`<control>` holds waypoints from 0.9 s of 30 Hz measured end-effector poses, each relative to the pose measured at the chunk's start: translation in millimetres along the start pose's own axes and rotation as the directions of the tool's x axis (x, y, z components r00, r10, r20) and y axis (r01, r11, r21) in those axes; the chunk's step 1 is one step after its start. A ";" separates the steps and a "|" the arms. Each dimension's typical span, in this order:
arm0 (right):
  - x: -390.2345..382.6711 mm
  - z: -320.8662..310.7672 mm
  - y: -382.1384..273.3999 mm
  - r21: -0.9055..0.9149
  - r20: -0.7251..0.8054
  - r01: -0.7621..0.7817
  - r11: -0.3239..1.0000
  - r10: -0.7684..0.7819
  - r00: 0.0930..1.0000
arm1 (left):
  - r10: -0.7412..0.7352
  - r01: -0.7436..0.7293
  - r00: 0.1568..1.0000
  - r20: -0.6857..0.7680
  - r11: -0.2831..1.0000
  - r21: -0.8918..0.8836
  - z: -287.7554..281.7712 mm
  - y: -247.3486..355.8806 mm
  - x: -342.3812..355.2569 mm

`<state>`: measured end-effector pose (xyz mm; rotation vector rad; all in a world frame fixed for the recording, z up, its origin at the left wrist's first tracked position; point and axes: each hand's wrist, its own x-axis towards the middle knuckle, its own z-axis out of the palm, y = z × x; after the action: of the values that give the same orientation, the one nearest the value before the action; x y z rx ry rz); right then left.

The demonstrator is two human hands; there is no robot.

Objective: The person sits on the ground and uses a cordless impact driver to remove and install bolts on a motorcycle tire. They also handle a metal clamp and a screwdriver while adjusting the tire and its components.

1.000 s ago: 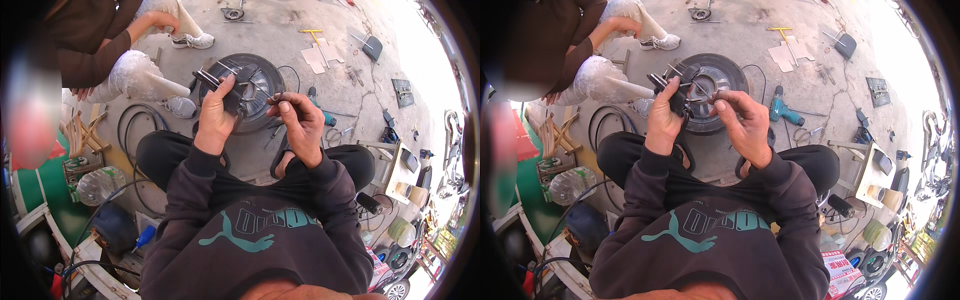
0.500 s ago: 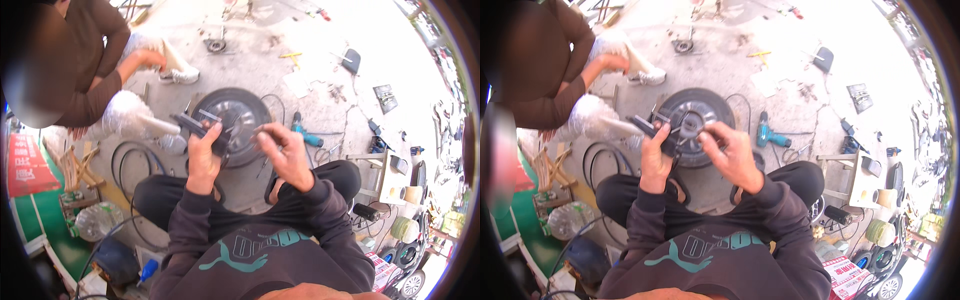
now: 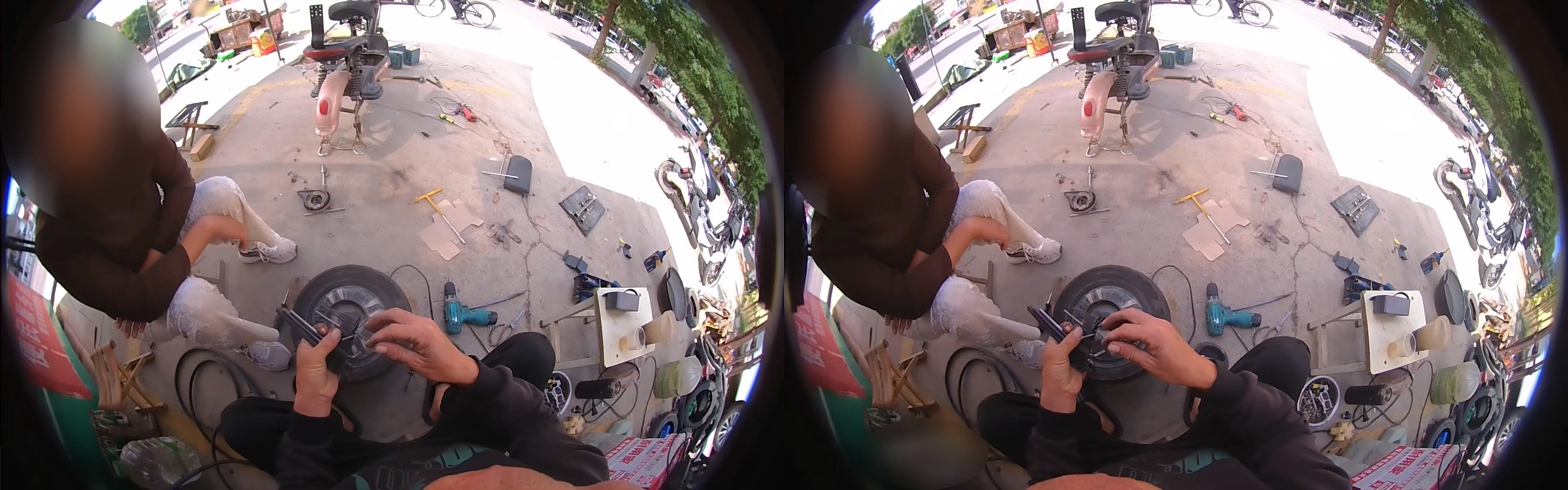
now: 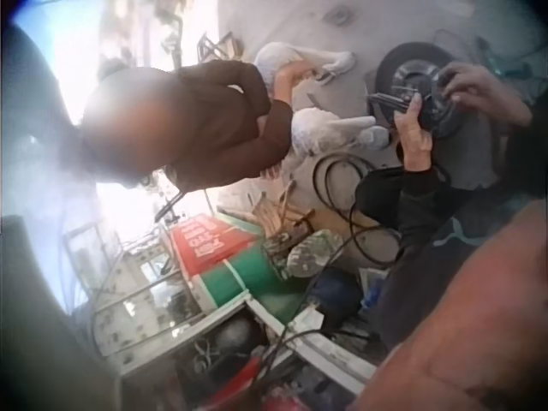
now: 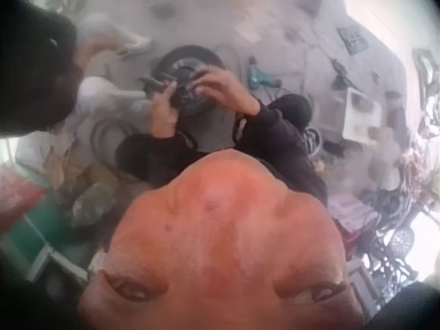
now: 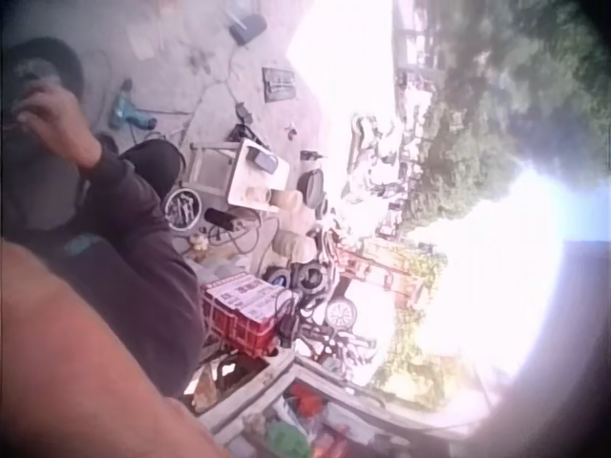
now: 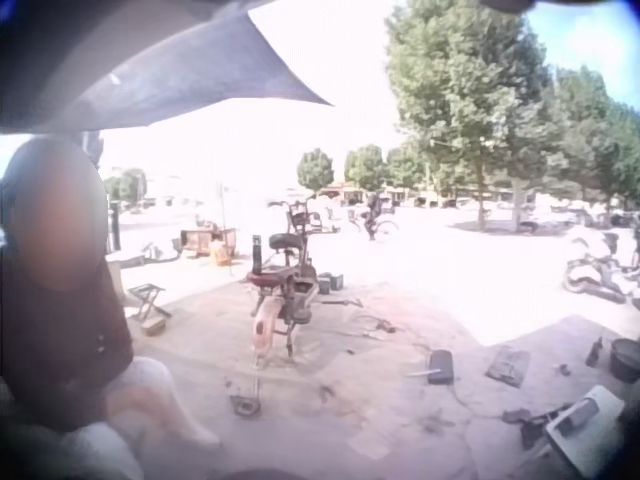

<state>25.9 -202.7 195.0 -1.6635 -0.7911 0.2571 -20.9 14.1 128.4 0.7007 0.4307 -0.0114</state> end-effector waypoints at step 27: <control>14.9 49.4 39.1 -0.296 -0.262 0.091 0.951 -0.173 0.950 | -0.003 0.003 1.000 0.009 1.000 -0.026 -1.4 -11.2 -8.8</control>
<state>22.9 -156.9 149.3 -1.8497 -0.7400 -0.1982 -31.1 5.3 123.9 0.6740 0.4226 -0.0120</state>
